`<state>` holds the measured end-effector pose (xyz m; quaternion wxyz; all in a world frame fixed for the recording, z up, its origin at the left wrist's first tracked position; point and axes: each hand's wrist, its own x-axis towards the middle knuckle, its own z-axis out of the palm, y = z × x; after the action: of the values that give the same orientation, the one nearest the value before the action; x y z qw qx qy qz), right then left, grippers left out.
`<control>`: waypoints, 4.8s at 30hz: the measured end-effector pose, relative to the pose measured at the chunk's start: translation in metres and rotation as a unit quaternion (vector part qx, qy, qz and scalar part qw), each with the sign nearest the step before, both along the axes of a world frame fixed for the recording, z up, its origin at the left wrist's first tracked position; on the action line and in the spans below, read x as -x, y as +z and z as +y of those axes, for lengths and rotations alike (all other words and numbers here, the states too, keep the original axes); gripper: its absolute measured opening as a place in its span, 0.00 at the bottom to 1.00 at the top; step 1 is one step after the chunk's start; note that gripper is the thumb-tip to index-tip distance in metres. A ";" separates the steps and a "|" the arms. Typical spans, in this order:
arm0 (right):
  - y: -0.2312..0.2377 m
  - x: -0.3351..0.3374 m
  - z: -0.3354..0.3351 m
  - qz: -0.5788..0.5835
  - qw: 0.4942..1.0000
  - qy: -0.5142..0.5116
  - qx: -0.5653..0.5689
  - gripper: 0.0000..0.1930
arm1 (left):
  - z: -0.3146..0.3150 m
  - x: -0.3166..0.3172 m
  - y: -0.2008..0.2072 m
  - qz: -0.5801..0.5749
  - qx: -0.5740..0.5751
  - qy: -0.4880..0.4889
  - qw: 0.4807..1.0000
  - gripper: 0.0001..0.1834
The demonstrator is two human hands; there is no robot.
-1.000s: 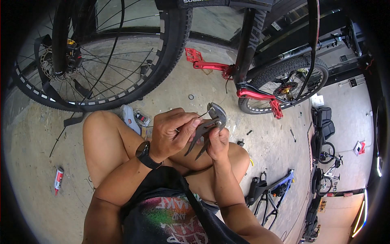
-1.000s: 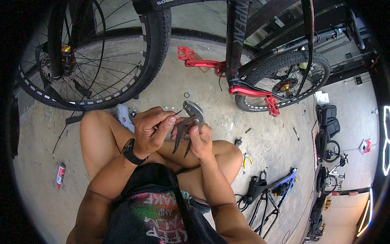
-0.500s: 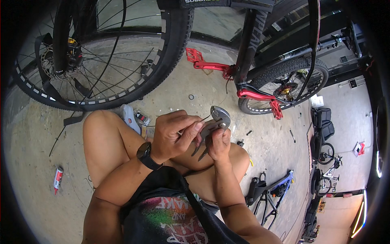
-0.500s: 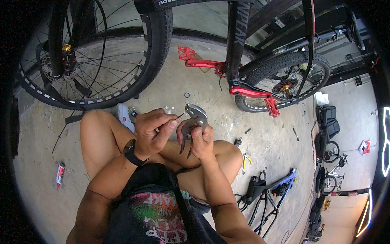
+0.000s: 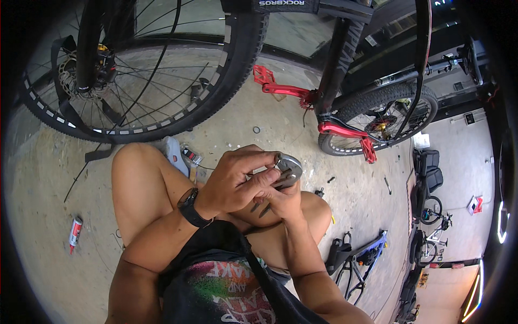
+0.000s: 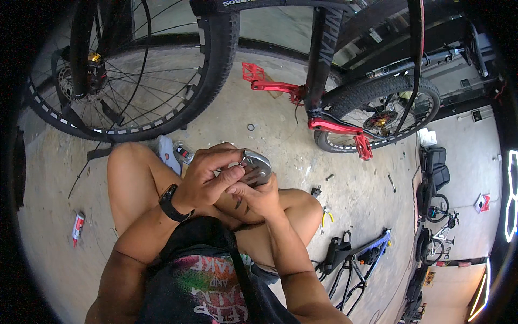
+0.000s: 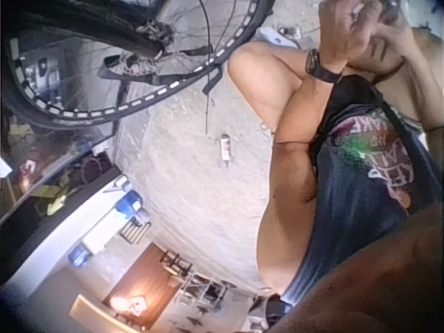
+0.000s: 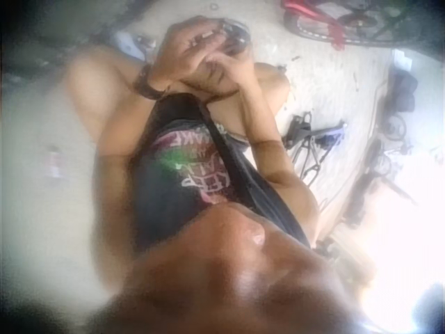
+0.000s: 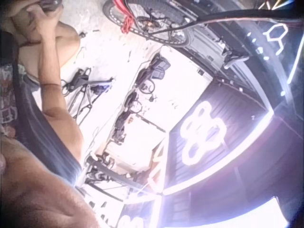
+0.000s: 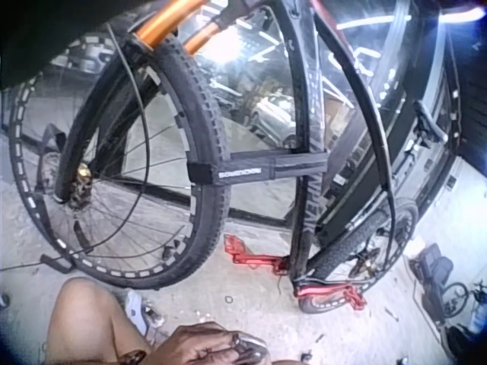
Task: Adjusting and securing a bicycle cable using pliers.
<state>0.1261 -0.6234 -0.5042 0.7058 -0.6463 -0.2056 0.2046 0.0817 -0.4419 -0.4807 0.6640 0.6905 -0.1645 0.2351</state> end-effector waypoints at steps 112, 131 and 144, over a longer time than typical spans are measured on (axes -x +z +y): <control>-0.018 0.018 0.006 0.103 0.968 0.173 -0.153 0.25 | 0.021 -0.004 -0.023 -0.183 -0.090 0.241 0.949 0.05; -0.013 0.020 0.007 0.076 0.988 0.103 -0.081 0.26 | 0.020 0.010 -0.008 -0.042 -0.081 0.167 0.982 0.11; -0.005 0.032 0.012 0.103 0.983 0.143 -0.059 0.36 | 0.022 0.007 -0.011 -0.096 -0.027 0.091 0.991 0.16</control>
<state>0.0945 -0.6117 -0.5097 0.7236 -0.5431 -0.2337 0.3562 0.0748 -0.4195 -0.4915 0.6023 0.6944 -0.1697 0.3553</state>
